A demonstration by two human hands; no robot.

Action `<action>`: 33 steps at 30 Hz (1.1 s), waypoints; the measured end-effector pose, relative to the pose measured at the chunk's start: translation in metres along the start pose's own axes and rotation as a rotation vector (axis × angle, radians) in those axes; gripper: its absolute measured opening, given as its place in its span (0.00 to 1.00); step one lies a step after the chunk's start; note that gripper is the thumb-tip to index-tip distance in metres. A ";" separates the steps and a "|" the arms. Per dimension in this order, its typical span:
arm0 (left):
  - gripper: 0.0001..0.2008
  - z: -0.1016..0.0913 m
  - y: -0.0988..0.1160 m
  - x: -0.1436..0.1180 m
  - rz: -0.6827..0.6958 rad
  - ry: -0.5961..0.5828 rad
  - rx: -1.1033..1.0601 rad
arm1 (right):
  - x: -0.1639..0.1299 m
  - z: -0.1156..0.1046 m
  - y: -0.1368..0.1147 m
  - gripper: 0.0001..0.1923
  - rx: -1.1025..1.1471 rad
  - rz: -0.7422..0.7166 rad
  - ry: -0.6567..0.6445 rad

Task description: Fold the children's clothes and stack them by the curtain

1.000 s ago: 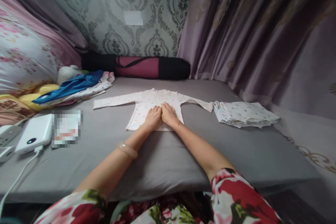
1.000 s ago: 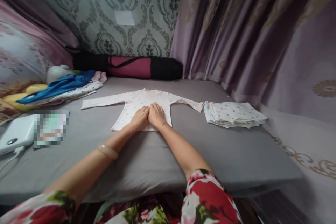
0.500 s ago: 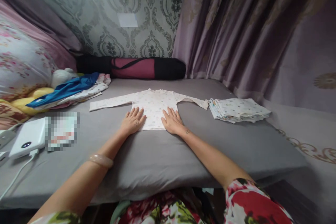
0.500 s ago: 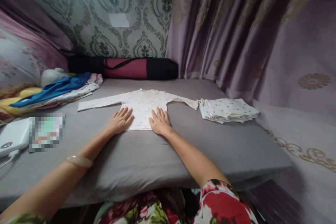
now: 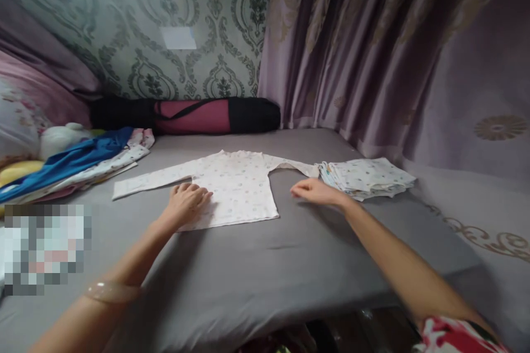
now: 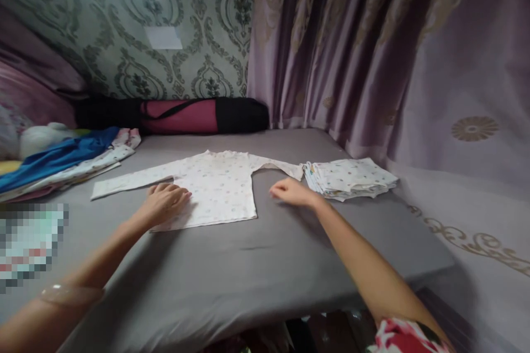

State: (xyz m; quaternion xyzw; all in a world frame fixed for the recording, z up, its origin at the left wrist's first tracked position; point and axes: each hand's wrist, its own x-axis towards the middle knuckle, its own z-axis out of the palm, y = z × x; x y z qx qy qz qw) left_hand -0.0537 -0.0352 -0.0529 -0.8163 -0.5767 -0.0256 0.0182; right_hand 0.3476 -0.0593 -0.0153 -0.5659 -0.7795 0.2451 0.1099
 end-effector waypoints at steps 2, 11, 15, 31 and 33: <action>0.22 -0.007 0.007 0.019 0.016 0.011 -0.021 | 0.024 -0.027 0.019 0.18 -0.183 0.163 0.128; 0.19 0.007 0.063 0.131 0.345 0.016 -0.273 | 0.084 -0.058 0.063 0.13 -0.558 0.484 -0.055; 0.24 0.015 0.077 0.172 0.440 0.015 -0.319 | 0.097 -0.061 0.064 0.13 -0.531 0.517 -0.106; 0.29 0.036 0.097 0.204 0.344 -0.122 -0.320 | 0.089 -0.061 0.084 0.08 1.251 0.550 0.710; 0.33 0.035 0.098 0.204 0.335 -0.140 -0.317 | 0.093 -0.056 0.080 0.07 1.408 0.580 0.739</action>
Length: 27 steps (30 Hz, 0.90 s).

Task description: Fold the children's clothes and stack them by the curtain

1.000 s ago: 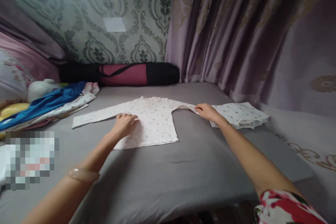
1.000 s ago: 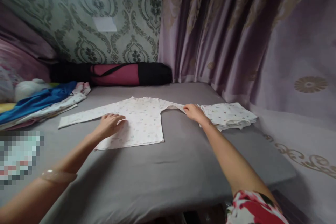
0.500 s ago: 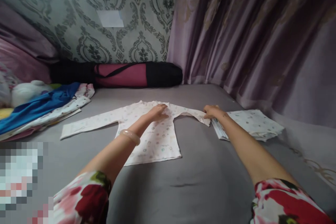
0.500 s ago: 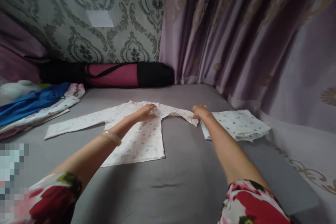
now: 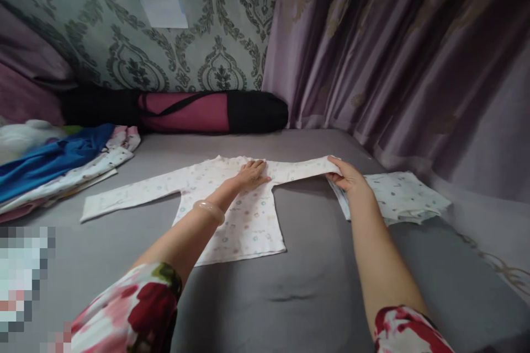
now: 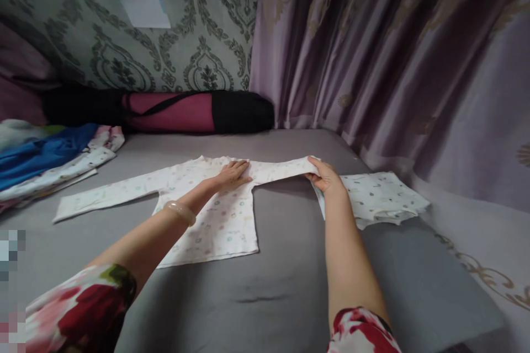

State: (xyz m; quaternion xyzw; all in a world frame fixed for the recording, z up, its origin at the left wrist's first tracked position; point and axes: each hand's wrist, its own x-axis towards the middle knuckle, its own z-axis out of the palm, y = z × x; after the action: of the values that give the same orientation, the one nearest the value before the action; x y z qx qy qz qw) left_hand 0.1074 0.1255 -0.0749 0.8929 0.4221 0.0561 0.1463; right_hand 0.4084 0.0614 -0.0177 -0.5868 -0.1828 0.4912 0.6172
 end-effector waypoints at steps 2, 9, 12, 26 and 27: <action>0.38 -0.001 0.000 0.002 -0.018 -0.015 0.008 | -0.001 0.004 0.002 0.07 0.118 0.048 0.019; 0.45 -0.015 -0.004 0.017 0.015 -0.090 0.092 | -0.015 0.034 -0.011 0.05 0.324 0.072 -0.107; 0.48 -0.025 -0.002 0.024 0.026 -0.154 0.094 | -0.029 0.069 -0.018 0.04 0.382 0.078 -0.259; 0.53 -0.034 0.010 0.016 -0.101 -0.121 -0.124 | -0.068 0.162 0.000 0.03 0.404 0.113 -0.324; 0.50 -0.034 0.005 0.007 -0.100 -0.060 -0.219 | -0.069 0.162 0.002 0.04 0.384 0.093 -0.308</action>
State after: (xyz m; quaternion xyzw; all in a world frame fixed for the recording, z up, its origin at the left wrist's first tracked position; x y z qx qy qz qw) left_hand 0.1078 0.1355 -0.0417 0.8507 0.4528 0.0676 0.2583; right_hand 0.2468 0.0932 0.0445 -0.3846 -0.1506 0.6285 0.6591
